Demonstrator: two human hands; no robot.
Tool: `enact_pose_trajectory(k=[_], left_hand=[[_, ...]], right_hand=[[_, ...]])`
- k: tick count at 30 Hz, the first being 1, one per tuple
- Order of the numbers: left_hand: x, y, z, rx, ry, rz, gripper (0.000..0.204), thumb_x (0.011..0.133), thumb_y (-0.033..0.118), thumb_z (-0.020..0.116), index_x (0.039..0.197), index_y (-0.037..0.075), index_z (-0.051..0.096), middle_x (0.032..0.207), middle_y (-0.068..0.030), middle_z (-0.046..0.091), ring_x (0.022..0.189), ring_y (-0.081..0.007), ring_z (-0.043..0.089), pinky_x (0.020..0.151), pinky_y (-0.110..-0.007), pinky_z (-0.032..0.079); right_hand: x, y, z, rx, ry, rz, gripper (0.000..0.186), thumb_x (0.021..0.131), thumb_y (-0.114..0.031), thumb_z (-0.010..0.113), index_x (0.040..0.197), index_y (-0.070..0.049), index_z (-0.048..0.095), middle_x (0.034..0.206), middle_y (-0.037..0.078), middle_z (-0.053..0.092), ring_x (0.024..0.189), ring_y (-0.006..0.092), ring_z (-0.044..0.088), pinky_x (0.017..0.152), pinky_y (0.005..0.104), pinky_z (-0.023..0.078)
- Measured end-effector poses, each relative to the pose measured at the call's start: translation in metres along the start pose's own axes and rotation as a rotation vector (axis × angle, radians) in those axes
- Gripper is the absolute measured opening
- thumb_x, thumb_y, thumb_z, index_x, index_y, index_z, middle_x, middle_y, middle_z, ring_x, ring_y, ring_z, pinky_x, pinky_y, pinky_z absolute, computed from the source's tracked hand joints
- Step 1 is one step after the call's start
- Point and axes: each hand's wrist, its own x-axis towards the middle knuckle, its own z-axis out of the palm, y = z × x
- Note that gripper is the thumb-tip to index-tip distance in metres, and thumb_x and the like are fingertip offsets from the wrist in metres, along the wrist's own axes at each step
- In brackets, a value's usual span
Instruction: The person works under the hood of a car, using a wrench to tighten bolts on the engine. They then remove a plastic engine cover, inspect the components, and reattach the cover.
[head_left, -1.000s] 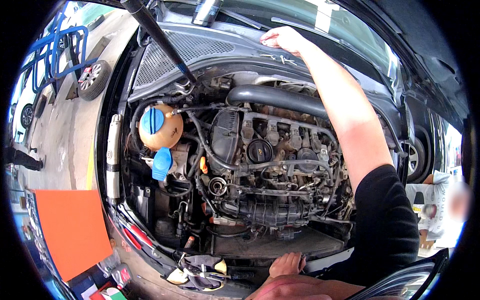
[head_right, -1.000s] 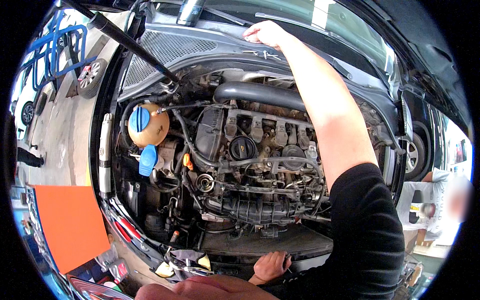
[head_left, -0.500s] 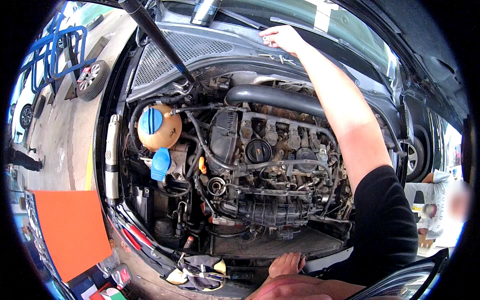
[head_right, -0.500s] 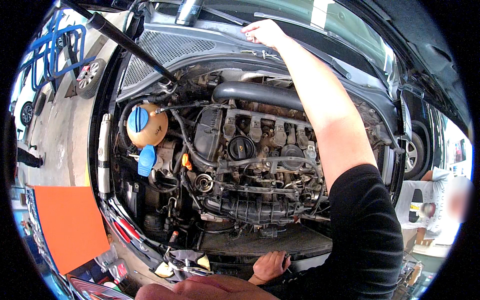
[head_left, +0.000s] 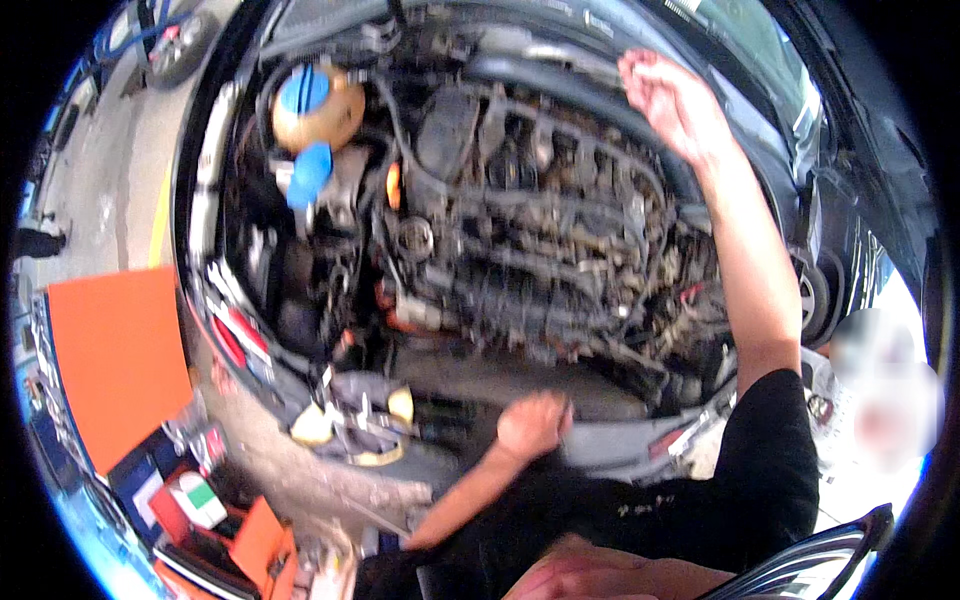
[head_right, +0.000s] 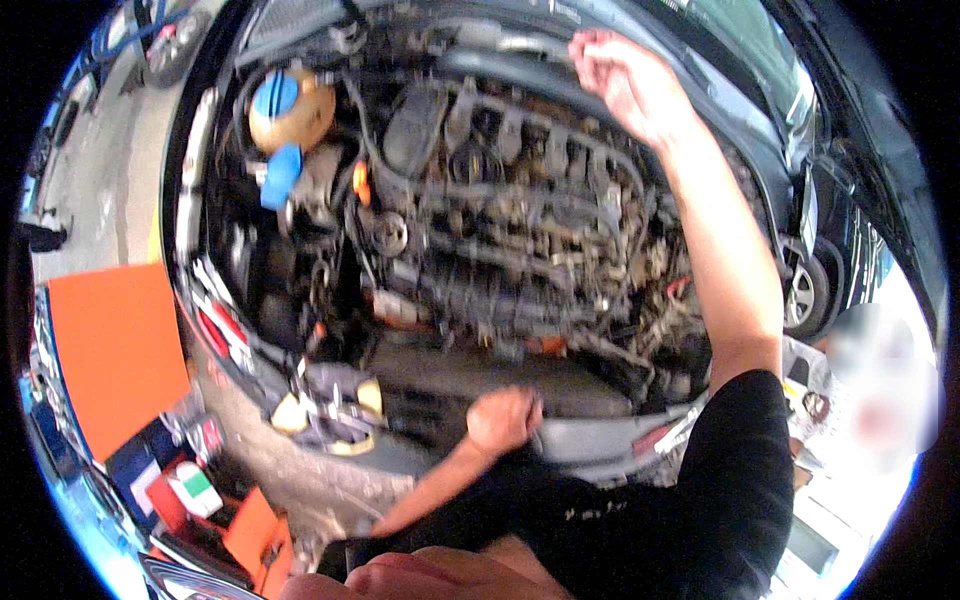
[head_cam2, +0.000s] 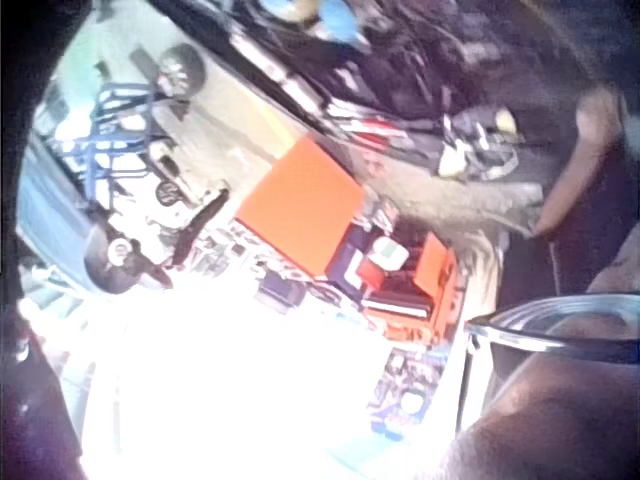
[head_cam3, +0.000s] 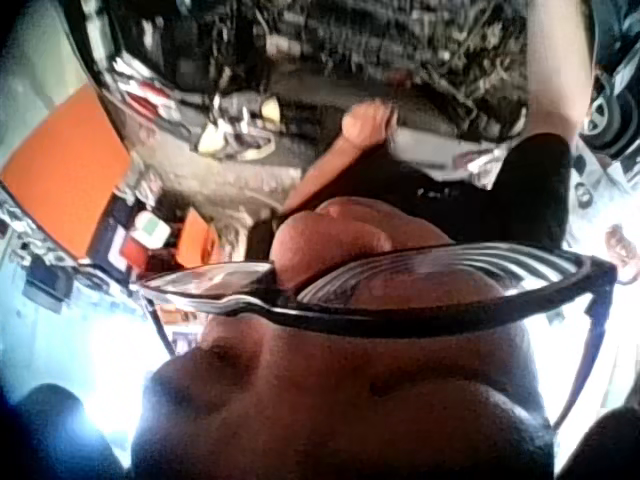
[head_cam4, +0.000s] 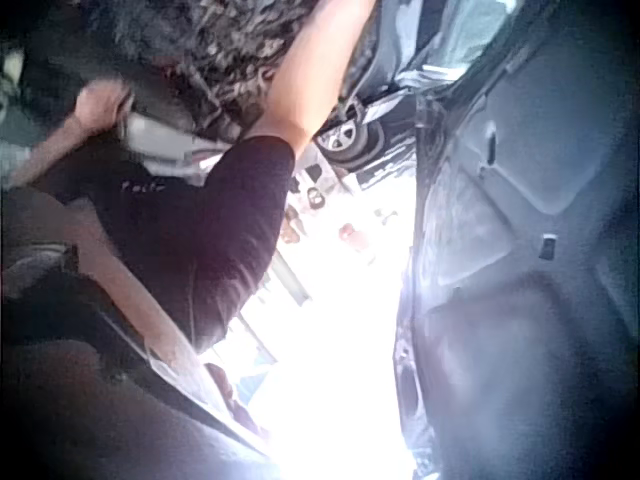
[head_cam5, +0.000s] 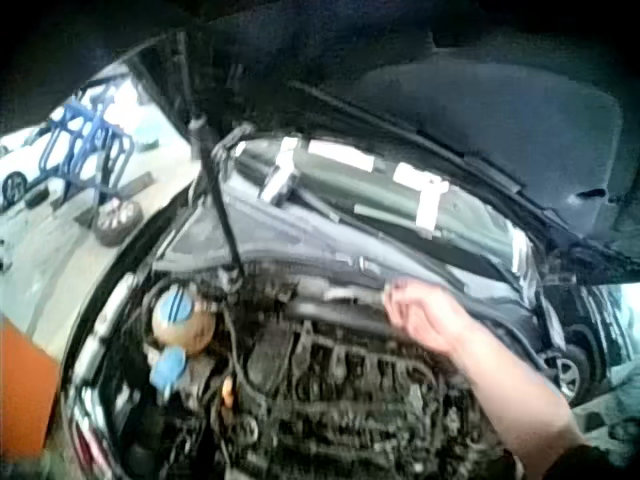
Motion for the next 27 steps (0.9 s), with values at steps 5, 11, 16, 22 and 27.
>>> enact_pose_trajectory(k=[5,11,16,22,27], left_hand=[[0.000,0.003,0.010,-0.046,0.188,0.054,0.020,0.087,0.028,0.071,0.097,0.011,0.066,0.078,-0.0100,0.063,0.069,-0.0313,0.066,0.061,-0.045,0.055],[-0.007,0.018,-0.008,-0.327,0.283,-0.234,0.021,0.105,0.028,0.057,0.107,0.007,0.060,0.092,-0.0171,0.068,0.077,-0.0406,0.067,0.074,-0.049,0.054],[-0.052,0.044,-0.011,-1.148,0.044,-0.540,0.029,0.108,0.037,0.059,0.096,0.009,0.059,0.070,0.0019,0.051,0.059,-0.0118,0.048,0.058,-0.031,0.042],[-0.155,0.101,0.022,-1.630,-0.130,-0.695,0.039,0.106,0.042,0.062,0.109,0.004,0.071,0.092,-0.0006,0.072,0.067,-0.0055,0.044,0.060,-0.024,0.036],[-0.180,0.085,0.038,-1.685,0.106,-0.747,0.029,0.107,0.031,0.060,0.098,0.004,0.066,0.074,0.0028,0.058,0.065,-0.0075,0.049,0.061,-0.025,0.039]], right_hand=[[-0.254,0.063,0.017,-0.148,-0.094,0.567,0.024,0.099,-0.018,0.069,0.117,-0.002,0.070,0.104,0.003,0.072,0.084,0.0103,0.064,0.077,0.0264,0.053],[-0.444,0.116,0.047,-0.240,0.273,0.407,0.023,0.100,-0.006,0.069,0.120,0.004,0.069,0.114,0.011,0.073,0.102,0.0172,0.072,0.093,0.0307,0.059],[-0.512,0.121,0.055,-0.714,0.194,0.170,0.019,0.092,-0.002,0.076,0.111,-0.003,0.073,0.105,0.006,0.073,0.094,0.0136,0.069,0.084,0.0286,0.056],[-0.538,0.143,0.101,-1.089,-0.272,0.004,0.057,0.085,-0.006,0.079,0.138,-0.012,0.059,0.108,0.009,0.072,0.100,0.0251,0.069,0.094,0.0403,0.056],[-0.555,0.150,0.125,-0.948,-0.202,0.077,0.066,0.089,-0.004,0.075,0.149,-0.009,0.050,0.125,0.013,0.066,0.111,0.0258,0.066,0.097,0.0385,0.055]])
